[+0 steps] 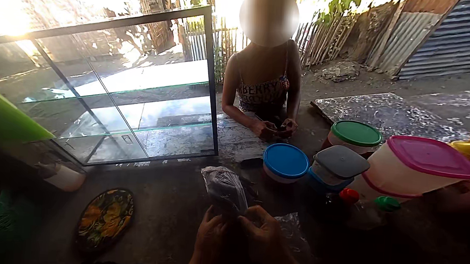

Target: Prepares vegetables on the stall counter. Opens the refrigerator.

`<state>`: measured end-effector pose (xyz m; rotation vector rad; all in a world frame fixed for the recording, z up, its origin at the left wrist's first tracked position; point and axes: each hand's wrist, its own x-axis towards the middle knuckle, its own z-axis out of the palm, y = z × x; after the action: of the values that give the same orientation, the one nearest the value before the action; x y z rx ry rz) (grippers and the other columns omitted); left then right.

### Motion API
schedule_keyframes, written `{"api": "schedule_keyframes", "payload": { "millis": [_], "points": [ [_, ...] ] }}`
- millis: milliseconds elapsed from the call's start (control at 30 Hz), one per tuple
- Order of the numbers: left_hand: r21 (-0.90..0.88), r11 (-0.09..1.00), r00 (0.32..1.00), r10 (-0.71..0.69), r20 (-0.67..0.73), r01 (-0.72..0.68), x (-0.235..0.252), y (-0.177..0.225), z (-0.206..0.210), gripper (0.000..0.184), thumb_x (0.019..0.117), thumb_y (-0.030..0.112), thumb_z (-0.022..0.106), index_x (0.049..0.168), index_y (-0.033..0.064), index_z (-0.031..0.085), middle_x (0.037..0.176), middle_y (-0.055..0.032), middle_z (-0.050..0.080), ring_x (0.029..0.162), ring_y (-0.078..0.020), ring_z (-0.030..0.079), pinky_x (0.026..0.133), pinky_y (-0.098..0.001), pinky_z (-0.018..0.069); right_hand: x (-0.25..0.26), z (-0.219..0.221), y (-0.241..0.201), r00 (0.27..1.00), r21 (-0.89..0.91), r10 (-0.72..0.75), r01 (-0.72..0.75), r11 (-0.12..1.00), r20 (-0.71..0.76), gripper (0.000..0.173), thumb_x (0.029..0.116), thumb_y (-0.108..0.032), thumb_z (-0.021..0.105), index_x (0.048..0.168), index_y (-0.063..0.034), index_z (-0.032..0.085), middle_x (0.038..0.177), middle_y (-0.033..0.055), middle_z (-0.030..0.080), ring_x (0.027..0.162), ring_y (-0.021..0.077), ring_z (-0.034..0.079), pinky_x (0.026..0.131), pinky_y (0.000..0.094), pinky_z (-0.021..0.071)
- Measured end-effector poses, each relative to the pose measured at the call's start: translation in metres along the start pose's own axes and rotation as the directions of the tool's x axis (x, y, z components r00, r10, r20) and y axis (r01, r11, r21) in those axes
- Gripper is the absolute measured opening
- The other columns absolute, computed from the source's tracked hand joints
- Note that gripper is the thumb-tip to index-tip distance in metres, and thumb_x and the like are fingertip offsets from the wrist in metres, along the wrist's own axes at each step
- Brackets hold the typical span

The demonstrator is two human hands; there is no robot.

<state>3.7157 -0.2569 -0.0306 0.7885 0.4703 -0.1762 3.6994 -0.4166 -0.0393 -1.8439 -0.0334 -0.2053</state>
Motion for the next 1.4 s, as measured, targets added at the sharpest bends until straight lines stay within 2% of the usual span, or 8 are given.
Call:
{"api": "schedule_keyframes", "payload": {
  "millis": [200,333,467,667,800,1033,1233,1400],
  "points": [
    [0.784,0.209,0.728,0.562,0.393,-0.584,0.002,0.024,-0.008,0.092,0.0846,0.038,0.066,0.156,-0.0062,0.028,0.161,-0.0311,0.026,0.15,-0.0406,0.028,0.116,-0.0546,0.0352,-0.024,0.004,0.014,0.925,-0.29,-0.301,0.361,0.886,0.232,0.022,0.0931,-0.017,0.068,0.111,-0.0069,0.077,0.094,0.0139,0.072,0.081,0.0256,0.071,0.071,0.0431,0.061],
    [0.852,-0.378,0.907,0.066,0.416,-0.363,0.003,0.051,0.034,0.084,0.0878,0.048,0.063,0.161,0.019,0.034,0.169,-0.0172,0.018,0.155,-0.0438,0.01,0.119,-0.0658,0.0175,-0.042,0.024,0.017,0.849,-0.451,-0.436,0.528,0.72,0.299,0.029,0.0924,-0.016,0.066,0.119,-0.0081,0.075,0.105,0.0148,0.073,0.079,0.0277,0.075,0.063,0.0429,0.0625],
    [0.799,-0.559,0.975,-0.134,0.177,-0.222,0.013,0.077,0.056,0.103,0.0846,0.026,0.074,0.166,0.0237,0.011,0.171,-0.0156,0.004,0.148,-0.0445,0.03,0.104,-0.0578,0.0461,-0.033,0.02,0.027,0.789,-0.473,-0.551,0.608,0.638,0.272,0.027,0.0959,-0.02,0.06,0.115,-0.0093,0.076,0.106,0.0111,0.074,0.074,0.0215,0.074,0.058,0.0359,0.0607],
    [0.871,-0.369,0.933,-0.276,0.229,-0.323,0.034,0.127,0.027,0.104,0.0809,0.007,0.073,0.165,0.0183,0.013,0.169,-0.0162,0.017,0.131,-0.0367,0.055,0.101,-0.0537,0.0501,-0.011,-0.001,0.033,0.795,-0.195,-0.605,0.589,0.784,-0.032,0.023,0.1019,-0.027,0.063,0.117,-0.0103,0.069,0.122,0.0118,0.067,0.105,0.0096,0.067,0.081,0.0208,0.0586],
    [0.927,-0.151,0.931,-0.183,0.315,-0.344,0.049,0.142,0.004,0.058,0.0933,0.002,0.055,0.15,0.0163,0.051,0.151,-0.0103,0.051,0.109,-0.0264,0.067,0.092,-0.0472,0.0546,0.02,-0.017,0.014,0.972,-0.002,-0.144,0.147,0.989,-0.187,0.028,0.0976,-0.02,0.06,0.113,0.0021,0.071,0.112,0.0136,0.07,0.092,0.0112,0.067,0.077,0.0263,0.0571],
    [0.898,-0.424,0.967,0.16,0.199,-0.115,0.033,0.121,0.032,0.027,0.1004,0.024,0.056,0.115,0.0084,0.074,0.12,-0.0127,0.068,0.112,-0.0315,0.065,0.095,-0.0528,0.0498,0.094,-0.017,0.005,0.937,0.059,0.323,-0.333,0.941,0.131,0.034,0.1068,-0.026,0.056,0.128,-0.0013,0.063,0.119,0.0161,0.068,0.108,0.0239,0.065,0.096,0.0449,0.0502],
    [0.709,0.692,0.99,0.119,0.07,-0.133,0.056,0.117,0.007,0.018,0.0954,-0.01,0.049,0.083,-0.002,0.059,0.073,-0.0107,0.067,0.066,-0.0169,0.065,0.067,-0.0313,0.0566,0.1,-0.005,0.018,0.924,0.107,0.326,-0.351,0.93,0.201,0.035,0.0989,-0.017,0.068,0.128,-0.0001,0.062,0.095,0.0111,0.071,0.081,0.0144,0.065,0.08,0.0347,0.0535],
    [0.551,0.812,0.977,0.21,0.032,-0.192,0.064,0.101,-0.01,0.032,0.0885,-0.006,0.038,0.063,0.0101,0.049,0.054,0.001,0.051,0.048,-0.0071,0.048,0.048,-0.022,0.042,0.095,-0.003,0.033,0.906,-0.02,0.307,-0.315,0.949,0.293,0.036,0.0933,-0.023,0.075,0.12,-0.0006,0.068,0.106,0.0124,0.072,0.093,0.0171,0.069,0.088,0.0365,0.0555]
  ]
}}
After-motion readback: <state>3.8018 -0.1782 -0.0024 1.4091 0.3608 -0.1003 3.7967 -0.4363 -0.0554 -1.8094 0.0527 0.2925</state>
